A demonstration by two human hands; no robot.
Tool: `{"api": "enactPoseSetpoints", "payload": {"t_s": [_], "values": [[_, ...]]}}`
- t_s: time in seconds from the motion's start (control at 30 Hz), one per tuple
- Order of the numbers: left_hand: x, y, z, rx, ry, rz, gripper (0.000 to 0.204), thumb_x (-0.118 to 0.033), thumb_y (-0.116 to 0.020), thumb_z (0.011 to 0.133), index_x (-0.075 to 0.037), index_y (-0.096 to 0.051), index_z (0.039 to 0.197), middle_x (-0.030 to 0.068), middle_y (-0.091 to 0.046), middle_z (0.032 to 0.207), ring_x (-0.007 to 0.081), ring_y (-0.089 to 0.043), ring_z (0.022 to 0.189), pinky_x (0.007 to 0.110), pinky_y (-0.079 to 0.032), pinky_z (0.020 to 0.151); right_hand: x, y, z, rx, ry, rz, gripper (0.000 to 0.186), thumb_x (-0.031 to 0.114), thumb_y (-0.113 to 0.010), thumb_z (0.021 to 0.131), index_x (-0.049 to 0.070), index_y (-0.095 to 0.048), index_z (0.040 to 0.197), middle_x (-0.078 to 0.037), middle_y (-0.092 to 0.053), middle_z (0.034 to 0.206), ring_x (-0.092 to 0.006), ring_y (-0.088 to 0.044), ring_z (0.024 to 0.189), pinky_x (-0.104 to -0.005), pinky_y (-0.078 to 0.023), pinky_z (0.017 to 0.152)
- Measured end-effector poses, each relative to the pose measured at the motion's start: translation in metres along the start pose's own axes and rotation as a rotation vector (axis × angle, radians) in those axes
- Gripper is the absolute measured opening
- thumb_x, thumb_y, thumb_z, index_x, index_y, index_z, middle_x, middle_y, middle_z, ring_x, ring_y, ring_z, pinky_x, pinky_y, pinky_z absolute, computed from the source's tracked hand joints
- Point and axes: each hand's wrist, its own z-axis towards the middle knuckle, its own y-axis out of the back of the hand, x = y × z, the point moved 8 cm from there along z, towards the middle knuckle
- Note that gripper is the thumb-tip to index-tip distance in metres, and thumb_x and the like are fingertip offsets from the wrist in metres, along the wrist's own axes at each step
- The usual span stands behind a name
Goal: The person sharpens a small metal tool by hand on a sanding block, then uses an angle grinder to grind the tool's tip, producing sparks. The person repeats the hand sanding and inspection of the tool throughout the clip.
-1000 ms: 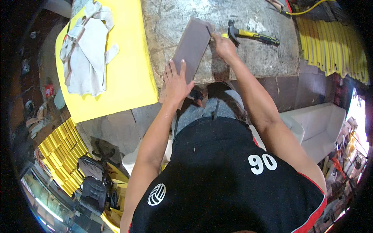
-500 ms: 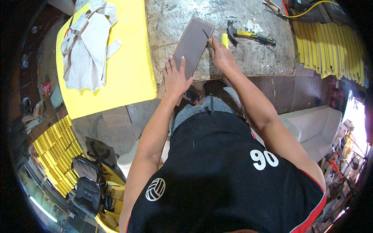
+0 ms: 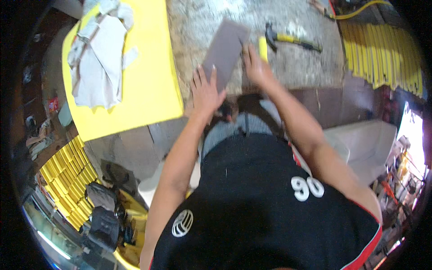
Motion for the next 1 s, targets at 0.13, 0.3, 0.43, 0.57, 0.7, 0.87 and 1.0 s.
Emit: {"api": "enactPoseSetpoints", "payload": {"t_s": [0.13, 0.3, 0.43, 0.57, 0.7, 0.87, 1.0], "values": [[0.006, 0.001, 0.001, -0.031, -0.011, -0.016, 0.096, -0.046, -0.074, 0.08, -0.011, -0.026, 0.156, 0.0363, -0.016, 0.156, 0.053, -0.021, 0.143, 0.063, -0.023, 0.113, 0.014, 0.007, -0.008, 0.093, -0.129, 0.021, 0.055, 0.03, -0.048, 0.1, 0.011, -0.036, 0.149, -0.035, -0.061, 0.114, -0.0514, -0.059, 0.107, -0.0544, -0.049, 0.089], [0.002, -0.009, -0.013, 0.009, 0.007, -0.05, 0.097, -0.045, -0.075, 0.079, -0.012, -0.026, 0.156, 0.036, -0.018, 0.156, 0.0533, -0.02, 0.143, 0.063, -0.022, 0.114, 0.038, 0.019, 0.032, 0.223, -0.064, -0.024, 0.058, 0.027, -0.048, 0.1, 0.004, -0.032, 0.151, -0.034, -0.057, 0.126, -0.0508, -0.056, 0.116, -0.0505, -0.046, 0.099], [0.006, 0.003, 0.002, 0.009, 0.007, -0.007, 0.096, -0.046, -0.075, 0.079, -0.013, -0.027, 0.156, 0.0355, -0.017, 0.156, 0.0525, -0.021, 0.144, 0.062, -0.022, 0.114, 0.008, 0.004, -0.015, 0.084, 0.006, 0.024, 0.055, 0.028, -0.048, 0.101, 0.002, -0.037, 0.147, -0.034, -0.056, 0.128, -0.0489, -0.056, 0.116, -0.0508, -0.046, 0.1], [0.0, -0.008, -0.005, 0.012, 0.001, -0.015, 0.098, -0.047, -0.075, 0.079, -0.014, -0.026, 0.156, 0.0343, -0.015, 0.158, 0.0513, -0.019, 0.145, 0.062, -0.021, 0.115, 0.01, 0.008, 0.009, 0.161, -0.137, -0.045, 0.057, 0.027, -0.049, 0.099, 0.005, -0.035, 0.15, -0.037, -0.058, 0.119, -0.0507, -0.059, 0.107, -0.054, -0.048, 0.092], [0.007, -0.002, 0.002, 0.034, 0.021, 0.011, 0.098, -0.048, -0.074, 0.08, -0.014, -0.024, 0.157, 0.0341, -0.013, 0.158, 0.0509, -0.018, 0.146, 0.062, -0.021, 0.115, 0.006, 0.009, -0.017, 0.186, -0.035, -0.104, 0.06, 0.031, -0.054, 0.096, 0.005, -0.038, 0.147, -0.035, -0.062, 0.11, -0.0488, -0.063, 0.1, -0.0526, -0.05, 0.087], [0.008, 0.002, 0.011, -0.03, 0.02, -0.018, 0.097, -0.048, -0.073, 0.081, -0.014, -0.023, 0.157, 0.0342, -0.012, 0.158, 0.0517, -0.019, 0.145, 0.062, -0.021, 0.115, 0.001, 0.044, -0.032, 0.294, -0.198, 0.141, 0.063, 0.031, -0.067, 0.086, -0.001, -0.048, 0.137, -0.028, -0.067, 0.093, -0.0374, -0.068, 0.081, -0.044, -0.053, 0.077], [0.005, 0.002, 0.005, 0.034, 0.028, 0.0, 0.097, -0.048, -0.073, 0.081, -0.014, -0.024, 0.157, 0.0339, -0.013, 0.158, 0.0513, -0.019, 0.145, 0.062, -0.022, 0.115, -0.028, 0.047, -0.036, 0.215, -0.307, 0.383, 0.049, 0.024, -0.067, 0.09, 0.0, -0.053, 0.13, -0.009, -0.062, 0.084, -0.0153, -0.062, 0.059, -0.0297, -0.048, 0.048]]}}
